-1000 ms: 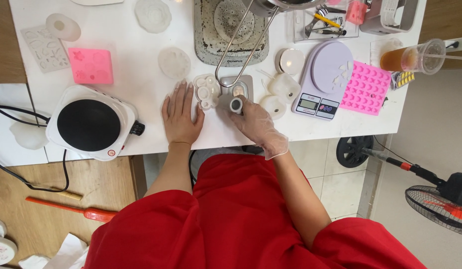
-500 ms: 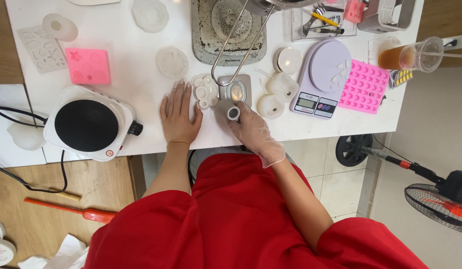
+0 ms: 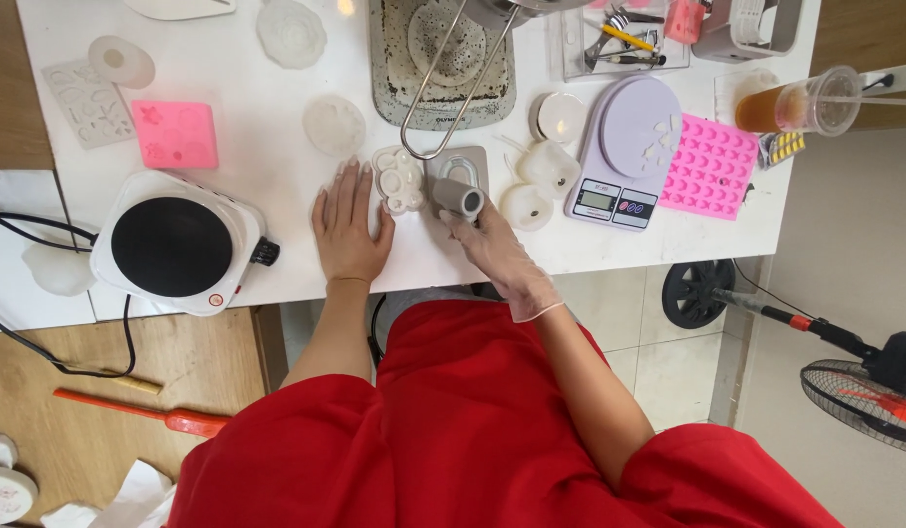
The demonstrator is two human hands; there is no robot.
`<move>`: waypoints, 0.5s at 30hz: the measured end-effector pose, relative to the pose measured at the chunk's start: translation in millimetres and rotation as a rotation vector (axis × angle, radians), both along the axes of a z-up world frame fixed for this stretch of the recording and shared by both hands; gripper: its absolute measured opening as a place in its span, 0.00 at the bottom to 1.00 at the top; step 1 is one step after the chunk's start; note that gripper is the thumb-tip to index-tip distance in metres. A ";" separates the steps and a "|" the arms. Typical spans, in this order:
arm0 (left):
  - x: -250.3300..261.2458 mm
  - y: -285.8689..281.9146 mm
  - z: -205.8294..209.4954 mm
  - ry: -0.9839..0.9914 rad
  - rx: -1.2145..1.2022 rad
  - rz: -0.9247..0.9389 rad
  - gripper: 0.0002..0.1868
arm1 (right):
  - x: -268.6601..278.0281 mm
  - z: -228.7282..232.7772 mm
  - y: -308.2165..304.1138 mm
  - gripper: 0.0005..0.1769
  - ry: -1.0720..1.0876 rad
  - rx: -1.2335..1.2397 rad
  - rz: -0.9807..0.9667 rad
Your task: Filling small silicone molds with melted wax using a spoon to create wax melts.
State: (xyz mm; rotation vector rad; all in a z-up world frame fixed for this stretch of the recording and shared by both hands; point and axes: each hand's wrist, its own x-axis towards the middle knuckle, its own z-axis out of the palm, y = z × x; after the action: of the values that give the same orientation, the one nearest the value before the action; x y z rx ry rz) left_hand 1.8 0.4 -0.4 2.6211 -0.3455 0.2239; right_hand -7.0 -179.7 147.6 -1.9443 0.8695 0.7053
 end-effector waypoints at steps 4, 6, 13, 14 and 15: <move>-0.3 -0.4 2.0 -0.004 -0.011 0.004 0.31 | -20.0 -16.1 -11.6 0.27 -0.002 0.107 -0.092; -0.3 -0.9 1.9 -0.022 -0.010 0.010 0.30 | -24.4 -21.8 -21.3 0.29 -0.090 0.423 -0.351; -1.1 -0.4 -0.5 -0.076 -0.015 -0.004 0.30 | -28.2 -3.7 -43.7 0.22 -0.159 0.901 -0.550; -1.0 -0.7 -0.7 -0.068 -0.026 -0.001 0.30 | -32.1 -7.6 -47.7 0.25 -0.176 1.011 -0.618; -0.9 -1.0 -0.8 -0.059 -0.038 0.003 0.29 | -35.9 -11.5 -51.7 0.29 -0.192 1.121 -0.685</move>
State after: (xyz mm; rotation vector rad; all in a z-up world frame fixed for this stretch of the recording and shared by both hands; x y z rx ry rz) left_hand 0.9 -0.6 -1.2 2.5819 -0.3543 0.3067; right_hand -42.9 -231.4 136.1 -0.6348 0.7056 0.4123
